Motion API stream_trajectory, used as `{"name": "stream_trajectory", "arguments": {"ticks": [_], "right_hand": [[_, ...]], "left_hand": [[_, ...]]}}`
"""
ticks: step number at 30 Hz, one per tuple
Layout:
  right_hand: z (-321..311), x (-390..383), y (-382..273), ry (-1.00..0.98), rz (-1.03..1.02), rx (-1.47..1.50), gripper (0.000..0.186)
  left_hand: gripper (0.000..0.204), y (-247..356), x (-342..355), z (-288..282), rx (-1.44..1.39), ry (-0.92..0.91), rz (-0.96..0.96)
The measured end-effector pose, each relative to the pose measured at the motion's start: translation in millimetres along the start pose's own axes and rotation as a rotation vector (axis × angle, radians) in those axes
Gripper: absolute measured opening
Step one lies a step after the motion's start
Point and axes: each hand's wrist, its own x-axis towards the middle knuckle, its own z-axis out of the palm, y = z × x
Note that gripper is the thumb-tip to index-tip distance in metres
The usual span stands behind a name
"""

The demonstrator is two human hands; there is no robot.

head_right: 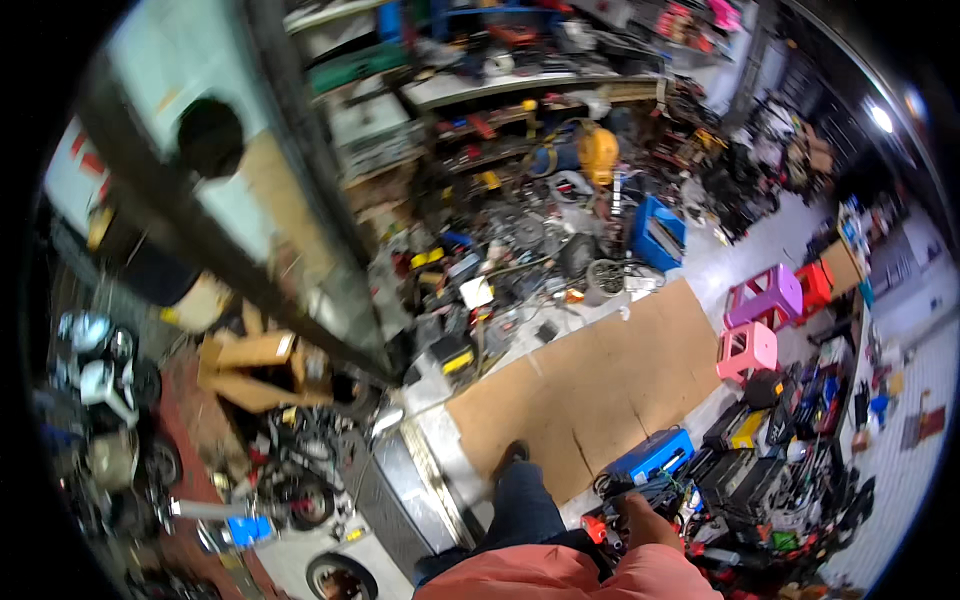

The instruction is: The person removes a tire from a wheel rim using a pry bar and then handles the detached tire.

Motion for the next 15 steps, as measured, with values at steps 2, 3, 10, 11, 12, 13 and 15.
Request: {"name": "stream_trajectory", "arguments": {"ticks": [2,3,10,11,12,13,15], "right_hand": [[-32.4,43.6,-1.7,0.094,-0.203,-0.242,0.032],[-55.2,62.1,-6.9,0.177,-0.309,-0.419,0.034],[-256.0,28.8,-31.4,0.184,-0.044,0.797,0.056],[-265.0,44.6,-6.6,0.187,0.005,0.922,0.055],[-280.4,54.4,1.6,0.18,0.05,0.916,0.05],[-297.1,64.3,10.5,0.173,0.095,0.912,0.045],[-325.4,110.1,49.8,0.121,-0.045,1.185,0.044]], "left_hand": [[0.04,48.7,-5.1,64.0,0.147,-0.062,-0.049],[0.04,68.9,-3.3,94.0,0.21,-0.099,-0.068],[0.031,250.9,28.9,298.4,0.417,-0.157,0.056],[0.029,276.2,45.9,341.2,0.417,-0.157,0.007],[0.027,302.1,59.2,376.6,0.414,-0.133,-0.04],[0.025,327.3,74.3,413.4,0.412,-0.111,-0.085],[0.031,364.7,136.9,481.4,0.592,-0.244,-0.076]]}}
